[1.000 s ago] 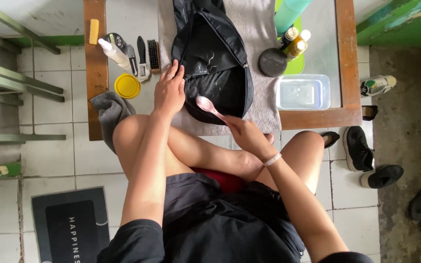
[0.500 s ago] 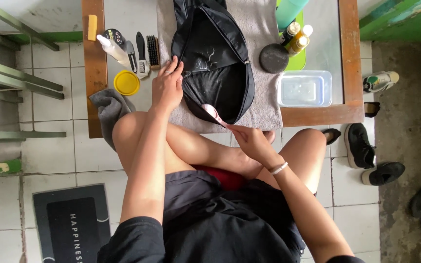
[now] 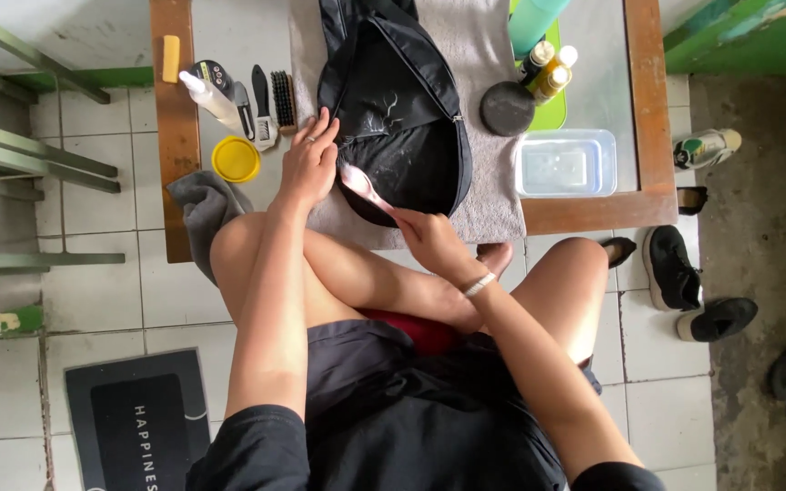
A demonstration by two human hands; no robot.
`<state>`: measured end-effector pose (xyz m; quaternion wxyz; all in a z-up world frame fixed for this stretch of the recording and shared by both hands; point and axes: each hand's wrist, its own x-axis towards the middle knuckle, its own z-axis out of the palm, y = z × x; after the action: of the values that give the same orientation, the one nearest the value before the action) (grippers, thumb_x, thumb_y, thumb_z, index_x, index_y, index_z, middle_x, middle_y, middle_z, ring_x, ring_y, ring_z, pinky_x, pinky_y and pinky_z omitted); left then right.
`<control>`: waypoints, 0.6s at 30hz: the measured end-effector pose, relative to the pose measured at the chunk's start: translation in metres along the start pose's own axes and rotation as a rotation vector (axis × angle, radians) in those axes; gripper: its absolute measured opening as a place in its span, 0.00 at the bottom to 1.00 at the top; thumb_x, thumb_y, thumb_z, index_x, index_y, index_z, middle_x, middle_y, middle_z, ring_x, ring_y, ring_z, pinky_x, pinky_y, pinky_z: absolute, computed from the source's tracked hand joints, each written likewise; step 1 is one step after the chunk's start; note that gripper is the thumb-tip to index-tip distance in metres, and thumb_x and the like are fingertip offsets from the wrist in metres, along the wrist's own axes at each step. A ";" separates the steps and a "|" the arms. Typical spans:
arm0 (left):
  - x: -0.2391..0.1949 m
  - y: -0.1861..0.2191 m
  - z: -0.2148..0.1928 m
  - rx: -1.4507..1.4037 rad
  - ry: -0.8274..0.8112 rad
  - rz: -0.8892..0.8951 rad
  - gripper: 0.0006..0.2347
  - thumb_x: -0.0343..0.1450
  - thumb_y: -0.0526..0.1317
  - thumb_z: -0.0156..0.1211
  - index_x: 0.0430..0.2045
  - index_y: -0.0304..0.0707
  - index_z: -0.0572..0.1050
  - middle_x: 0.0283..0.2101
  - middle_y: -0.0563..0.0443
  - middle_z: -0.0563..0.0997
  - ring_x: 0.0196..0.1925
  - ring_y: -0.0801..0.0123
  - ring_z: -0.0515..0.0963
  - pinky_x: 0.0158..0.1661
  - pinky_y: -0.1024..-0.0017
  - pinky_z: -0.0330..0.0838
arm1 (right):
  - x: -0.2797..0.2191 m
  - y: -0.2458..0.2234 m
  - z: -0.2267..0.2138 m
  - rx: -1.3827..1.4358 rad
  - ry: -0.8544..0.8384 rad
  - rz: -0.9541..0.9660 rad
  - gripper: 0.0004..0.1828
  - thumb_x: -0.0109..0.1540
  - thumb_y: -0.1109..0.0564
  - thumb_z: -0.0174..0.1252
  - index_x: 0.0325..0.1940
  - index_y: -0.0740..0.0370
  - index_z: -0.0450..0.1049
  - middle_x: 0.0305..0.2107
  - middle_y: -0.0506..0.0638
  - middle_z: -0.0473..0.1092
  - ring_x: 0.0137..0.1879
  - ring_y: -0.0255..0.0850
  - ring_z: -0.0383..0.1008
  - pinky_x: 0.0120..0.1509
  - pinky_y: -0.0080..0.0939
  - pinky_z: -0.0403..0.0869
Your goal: The person scrubs the inside of a black bag with a toothbrush and cleaning solution, then wipes the interior with a cloth. They flip the bag over and continue scrubbing the exterior surface with the toothbrush.
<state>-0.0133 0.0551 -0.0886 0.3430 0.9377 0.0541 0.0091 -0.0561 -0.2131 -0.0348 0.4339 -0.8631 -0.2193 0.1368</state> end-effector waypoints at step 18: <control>0.005 -0.005 0.007 -0.086 -0.079 -0.083 0.28 0.81 0.59 0.25 0.70 0.45 0.64 0.77 0.60 0.53 0.78 0.54 0.50 0.67 0.44 0.57 | 0.001 0.006 0.009 0.053 -0.040 0.047 0.17 0.69 0.57 0.51 0.60 0.53 0.79 0.39 0.52 0.81 0.34 0.44 0.83 0.37 0.41 0.78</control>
<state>-0.0085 0.0547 -0.0975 0.3850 0.9187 0.0792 -0.0398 -0.0574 -0.2096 -0.0445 0.4488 -0.8533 -0.2038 0.1701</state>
